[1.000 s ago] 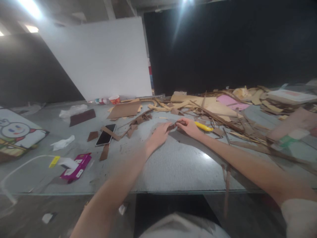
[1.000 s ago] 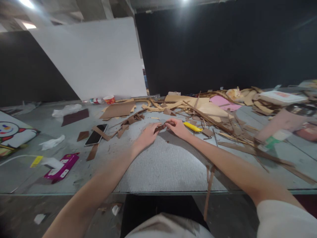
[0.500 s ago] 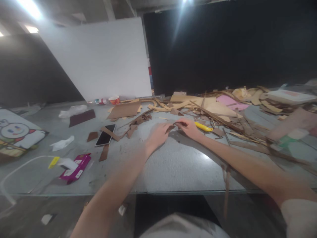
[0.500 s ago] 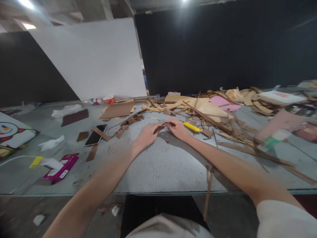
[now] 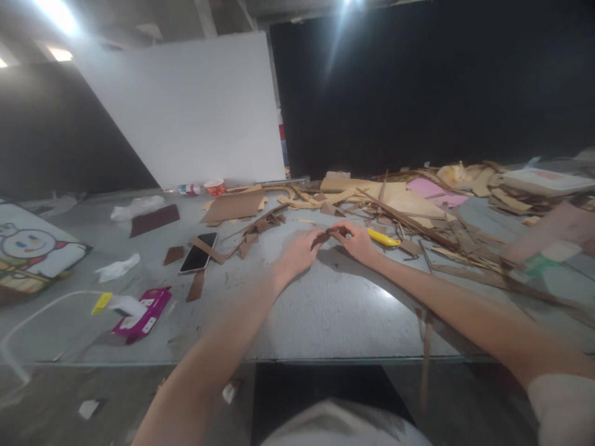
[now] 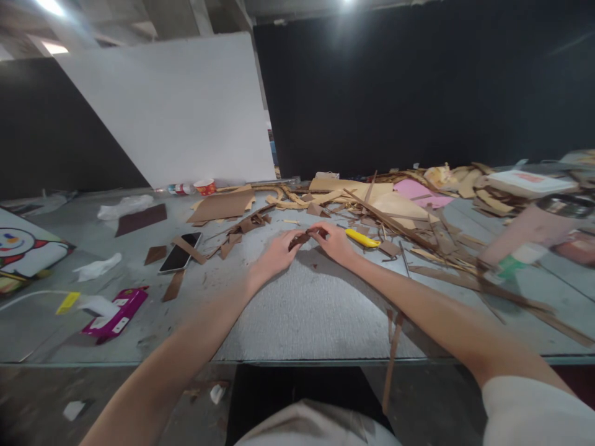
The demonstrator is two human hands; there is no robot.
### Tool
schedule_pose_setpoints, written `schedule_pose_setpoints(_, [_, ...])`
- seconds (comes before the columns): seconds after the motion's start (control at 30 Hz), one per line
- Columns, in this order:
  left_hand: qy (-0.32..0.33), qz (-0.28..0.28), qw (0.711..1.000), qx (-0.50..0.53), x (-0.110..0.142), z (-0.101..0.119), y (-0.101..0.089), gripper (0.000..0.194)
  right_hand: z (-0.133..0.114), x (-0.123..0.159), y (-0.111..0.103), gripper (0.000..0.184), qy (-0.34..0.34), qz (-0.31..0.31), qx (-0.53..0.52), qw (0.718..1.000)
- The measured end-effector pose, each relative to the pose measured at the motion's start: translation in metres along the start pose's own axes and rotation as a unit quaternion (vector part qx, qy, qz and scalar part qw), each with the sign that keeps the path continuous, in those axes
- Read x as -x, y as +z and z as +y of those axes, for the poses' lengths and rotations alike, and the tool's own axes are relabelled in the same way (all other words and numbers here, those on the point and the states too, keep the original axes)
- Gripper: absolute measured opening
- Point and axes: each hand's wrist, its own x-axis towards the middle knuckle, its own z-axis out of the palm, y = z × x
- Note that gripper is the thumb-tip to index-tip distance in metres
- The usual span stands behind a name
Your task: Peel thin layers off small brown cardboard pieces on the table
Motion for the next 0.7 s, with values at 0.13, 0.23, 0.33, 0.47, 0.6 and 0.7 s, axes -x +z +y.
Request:
schedule_pose_setpoints(0.13, [0.004,-0.003,1.0,0.011,0.0,0.003,-0.002,0.034,-0.001,0.001,0.0,0.033,-0.007,0.0,0.013,1.0])
schedule_pose_setpoints(0.23, [0.02,-0.003,1.0,0.013,-0.001,0.004,-0.003,0.031,0.0,0.001,0.001,0.032,-0.014,0.001,0.021,1.0])
schedule_pose_setpoints(0.33, [0.034,-0.002,0.999,0.026,0.0,0.004,-0.002,0.031,0.002,0.001,0.001,0.032,-0.037,-0.004,0.024,0.999])
schedule_pose_setpoints(0.47, [-0.016,0.014,0.998,0.052,0.0,0.003,0.004,0.04,0.003,0.002,0.002,0.034,-0.062,-0.015,0.033,0.997])
schedule_pose_setpoints(0.6, [-0.019,0.035,0.998,0.058,-0.002,0.001,0.007,0.047,0.001,0.003,0.002,0.037,-0.095,-0.03,0.032,0.994])
schedule_pose_setpoints(0.7, [-0.007,0.051,0.998,0.041,-0.003,0.001,0.007,0.047,0.001,0.004,0.002,0.04,-0.105,-0.04,0.036,0.993])
